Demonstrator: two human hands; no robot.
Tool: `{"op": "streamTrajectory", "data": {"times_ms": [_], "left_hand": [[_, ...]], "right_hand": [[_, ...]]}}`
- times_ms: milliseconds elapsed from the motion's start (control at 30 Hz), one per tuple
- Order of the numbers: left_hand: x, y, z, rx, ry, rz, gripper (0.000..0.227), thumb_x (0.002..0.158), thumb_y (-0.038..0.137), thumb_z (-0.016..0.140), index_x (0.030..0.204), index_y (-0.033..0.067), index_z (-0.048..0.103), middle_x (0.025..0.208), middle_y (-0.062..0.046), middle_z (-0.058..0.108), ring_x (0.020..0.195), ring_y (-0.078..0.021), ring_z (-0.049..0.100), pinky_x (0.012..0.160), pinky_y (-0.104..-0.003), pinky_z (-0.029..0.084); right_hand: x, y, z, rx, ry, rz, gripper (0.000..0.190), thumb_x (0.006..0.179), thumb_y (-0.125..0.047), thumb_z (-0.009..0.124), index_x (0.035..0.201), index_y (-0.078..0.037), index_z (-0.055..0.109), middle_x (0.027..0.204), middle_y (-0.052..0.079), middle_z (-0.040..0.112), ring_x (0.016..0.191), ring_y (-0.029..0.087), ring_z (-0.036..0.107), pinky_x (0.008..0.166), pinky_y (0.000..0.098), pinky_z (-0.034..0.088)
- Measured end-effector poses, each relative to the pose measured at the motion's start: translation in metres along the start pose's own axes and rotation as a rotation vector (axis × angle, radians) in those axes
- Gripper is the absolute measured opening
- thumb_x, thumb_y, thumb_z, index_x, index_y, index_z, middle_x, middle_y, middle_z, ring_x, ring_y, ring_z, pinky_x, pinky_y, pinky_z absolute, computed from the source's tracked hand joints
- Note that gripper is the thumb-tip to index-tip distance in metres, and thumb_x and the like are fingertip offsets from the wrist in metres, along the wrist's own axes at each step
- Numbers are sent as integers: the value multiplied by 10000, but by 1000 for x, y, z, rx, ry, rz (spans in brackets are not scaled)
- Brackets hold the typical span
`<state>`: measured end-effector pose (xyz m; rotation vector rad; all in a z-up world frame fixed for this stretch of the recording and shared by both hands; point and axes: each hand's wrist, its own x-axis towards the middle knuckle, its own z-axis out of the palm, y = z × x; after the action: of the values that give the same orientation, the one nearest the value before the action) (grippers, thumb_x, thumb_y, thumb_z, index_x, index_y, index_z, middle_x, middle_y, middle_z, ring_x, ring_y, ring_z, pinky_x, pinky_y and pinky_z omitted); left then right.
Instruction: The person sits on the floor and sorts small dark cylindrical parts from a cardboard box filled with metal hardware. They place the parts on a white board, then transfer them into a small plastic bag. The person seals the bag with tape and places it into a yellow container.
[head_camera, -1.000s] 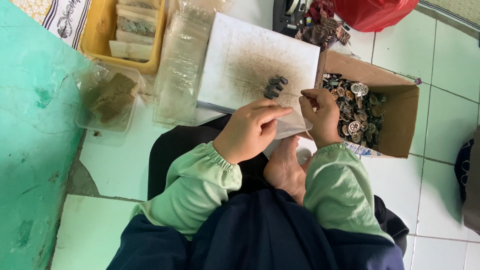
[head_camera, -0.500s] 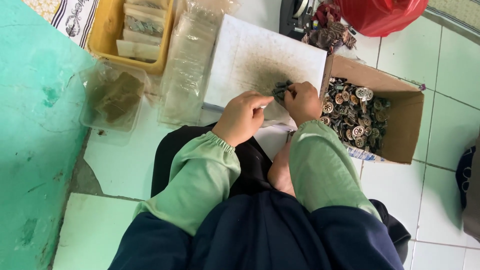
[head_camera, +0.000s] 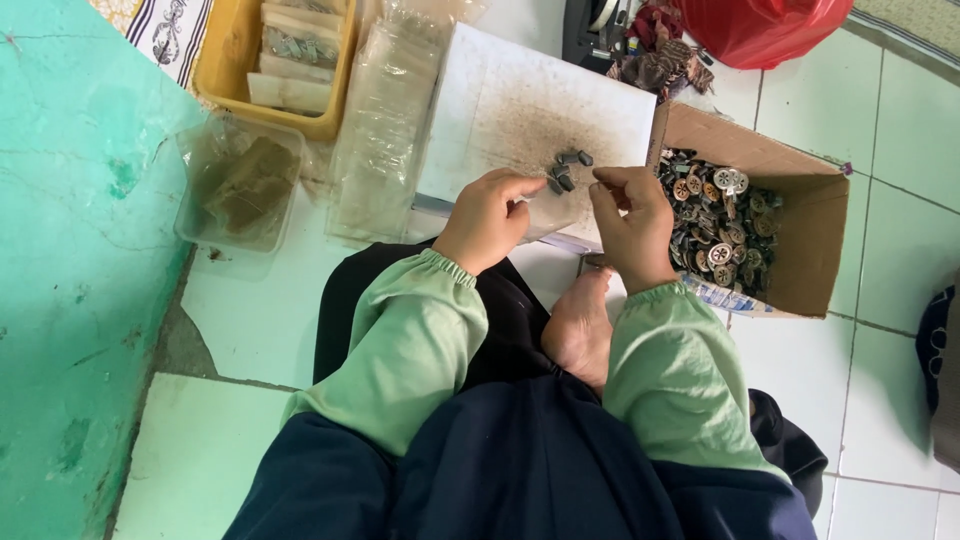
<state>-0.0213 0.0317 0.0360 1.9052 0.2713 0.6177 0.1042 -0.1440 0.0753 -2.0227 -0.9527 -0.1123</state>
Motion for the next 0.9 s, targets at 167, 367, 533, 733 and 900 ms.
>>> {"op": "streamTrajectory", "data": {"times_ms": [167,367,533,733,900], "left_hand": [[-7,39,-24,-213,164,18,402,862,-32,620,1182,160,768,987,-85,718,755,-201,738,641,-266,615],[4,-4,-14,-101,265,63,374,847,-52,624,1131,141,774,946,-69,705,661,-181,692,558,-256,589],[6,-5,-11,-56,281,129,388,830,-59,626,1095,187,764,936,-13,675,725,-213,687,615,-284,607],[3,3,-4,3,266,232,251,833,-68,589,917,161,646,863,-5,635,796,-243,692,701,-337,614],[0,-2,-5,58,261,237,251,836,-71,568,883,119,726,873,-48,695,813,-279,728,737,-374,630]], "right_hand": [[-2,70,26,-120,-109,159,166,965,-105,717,1112,-60,780,921,128,698,744,242,667,661,367,555],[2,86,52,-365,-227,90,217,934,-168,701,1085,-21,753,945,164,630,826,363,677,756,455,582],[1,60,38,-253,-121,171,184,923,-134,717,1080,-52,766,908,134,662,756,300,687,660,416,567],[4,-34,3,-43,111,-278,214,899,145,716,1094,57,726,950,147,608,814,292,621,658,347,573],[4,-32,8,-58,25,-320,246,901,66,780,1140,25,741,966,164,636,806,296,631,683,374,555]]}}
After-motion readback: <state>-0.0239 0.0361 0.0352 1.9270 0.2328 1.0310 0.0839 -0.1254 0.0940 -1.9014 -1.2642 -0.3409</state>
